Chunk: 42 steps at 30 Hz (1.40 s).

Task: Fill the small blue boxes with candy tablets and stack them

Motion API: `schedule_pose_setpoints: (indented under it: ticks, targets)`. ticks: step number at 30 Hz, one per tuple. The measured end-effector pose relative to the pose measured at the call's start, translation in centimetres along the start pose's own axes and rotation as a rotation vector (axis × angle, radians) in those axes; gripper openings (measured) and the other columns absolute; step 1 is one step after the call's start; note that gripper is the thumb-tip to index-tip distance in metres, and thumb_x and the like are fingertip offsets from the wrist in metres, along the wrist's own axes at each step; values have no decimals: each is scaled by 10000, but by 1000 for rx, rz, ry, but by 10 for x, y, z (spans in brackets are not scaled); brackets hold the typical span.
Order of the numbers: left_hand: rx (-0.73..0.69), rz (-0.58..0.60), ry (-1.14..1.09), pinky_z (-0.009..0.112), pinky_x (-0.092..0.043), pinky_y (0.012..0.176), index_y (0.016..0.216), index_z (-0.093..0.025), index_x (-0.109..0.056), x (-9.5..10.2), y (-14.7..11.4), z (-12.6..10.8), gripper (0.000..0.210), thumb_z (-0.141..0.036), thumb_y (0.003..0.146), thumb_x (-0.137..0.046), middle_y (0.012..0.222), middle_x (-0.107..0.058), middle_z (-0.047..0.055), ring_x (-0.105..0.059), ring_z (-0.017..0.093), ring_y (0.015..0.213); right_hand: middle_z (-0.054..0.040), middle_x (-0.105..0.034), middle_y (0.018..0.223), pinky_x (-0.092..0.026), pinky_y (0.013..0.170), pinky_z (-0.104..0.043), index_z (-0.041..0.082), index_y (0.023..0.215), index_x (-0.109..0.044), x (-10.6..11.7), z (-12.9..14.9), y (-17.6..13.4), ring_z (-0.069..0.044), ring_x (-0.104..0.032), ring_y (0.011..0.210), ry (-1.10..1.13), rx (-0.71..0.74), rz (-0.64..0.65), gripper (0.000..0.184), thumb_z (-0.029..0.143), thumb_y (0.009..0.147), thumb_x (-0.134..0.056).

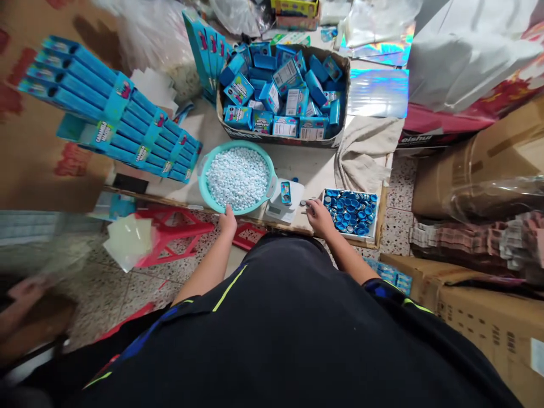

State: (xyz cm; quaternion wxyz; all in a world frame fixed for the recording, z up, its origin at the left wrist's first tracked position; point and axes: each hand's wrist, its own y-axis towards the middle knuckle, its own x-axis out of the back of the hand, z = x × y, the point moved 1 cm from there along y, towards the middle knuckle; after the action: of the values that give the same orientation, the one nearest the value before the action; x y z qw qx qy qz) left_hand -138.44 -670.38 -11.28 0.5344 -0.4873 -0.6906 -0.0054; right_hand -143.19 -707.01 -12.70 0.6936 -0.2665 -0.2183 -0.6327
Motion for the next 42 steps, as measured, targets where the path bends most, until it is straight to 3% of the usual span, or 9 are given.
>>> schedule_pose_setpoints:
  ticks: [4, 9, 13, 17, 19, 25, 32, 37, 42]
  targets:
    - [109, -75, 66, 571, -467, 1179, 1331, -148, -665, 4, -1, -2, 524, -584, 1066, -547, 1380, -685, 153, -644, 299, 1316, -177, -581, 1434, -494, 1181, -532, 203, 1530, -520, -2, 15, 39, -320, -590, 1346, 78, 85, 11, 668, 320, 888, -663]
    - [144, 5, 108, 555, -486, 1164, 1267, -147, -702, 12, 7, -10, 482, -564, 1042, -614, 1349, -707, 139, -662, 289, 1288, -209, -403, 1627, -354, 1302, -581, 214, 1656, -339, -1, 30, 77, -350, -405, 1553, 118, 278, 81, 942, 342, 831, -774]
    - [118, 80, 111, 543, -498, 1148, 1171, -139, -735, 27, 11, -11, 478, -584, 1017, -648, 1225, -764, 124, -708, 270, 1212, -195, -321, 1685, -331, 1302, -622, 268, 1655, -349, -7, 32, 91, -385, -324, 1592, 92, 335, 186, 1060, 437, 757, -887]
    - [50, 108, 53, 429, -616, 912, 1004, -107, -782, 48, -2, -9, 476, -556, 1002, -623, 768, -753, 105, -784, 292, 917, -190, -465, 1534, -433, 1217, -606, 238, 1563, -509, -17, 32, 98, -392, -484, 1441, 37, 359, 345, 933, 315, 716, -892]
    - [-11, 63, -1, 373, -624, 804, 1021, -104, -788, 59, -13, -7, 448, -502, 992, -585, 677, -714, 85, -790, 299, 832, -184, -518, 1437, -492, 1152, -564, 209, 1500, -575, -16, 34, 101, -366, -558, 1326, 6, 357, 354, 823, 232, 720, -836]
    - [-227, -142, -85, 345, -611, 891, 1228, -112, -733, 68, -35, -4, 422, -391, 960, -565, 1001, -785, 121, -766, 264, 949, -140, -508, 1369, -514, 1127, -536, 248, 1463, -560, 20, 42, 103, -342, -553, 1283, 69, 392, 181, 773, 337, 742, -823]
    - [-507, -132, -3, 445, -433, 1238, 1381, -129, -676, 31, -12, -29, 558, -218, 836, -758, 1412, -670, 185, -608, 331, 1363, -122, -470, 1349, -505, 1152, -604, 292, 1499, -479, 48, 47, 104, -360, -541, 1287, 34, 351, 40, 815, 318, 751, -802]
    - [-593, -139, 15, 459, -332, 1317, 1241, -120, -735, 8, -2, -31, 397, -196, 852, -756, 1487, -584, 205, -525, 348, 1457, -127, -448, 1389, -516, 1159, -590, 287, 1513, -456, 49, 51, 98, -356, -535, 1317, 8, 356, 14, 810, 327, 781, -801]
    - [-594, -128, 23, 444, -394, 1279, 1272, -124, -745, 9, 1, -24, 437, -217, 845, -765, 1424, -592, 194, -579, 344, 1381, -125, -466, 1415, -525, 1156, -588, 306, 1552, -409, 45, 54, 98, -369, -536, 1328, -8, 332, 46, 865, 297, 780, -801]
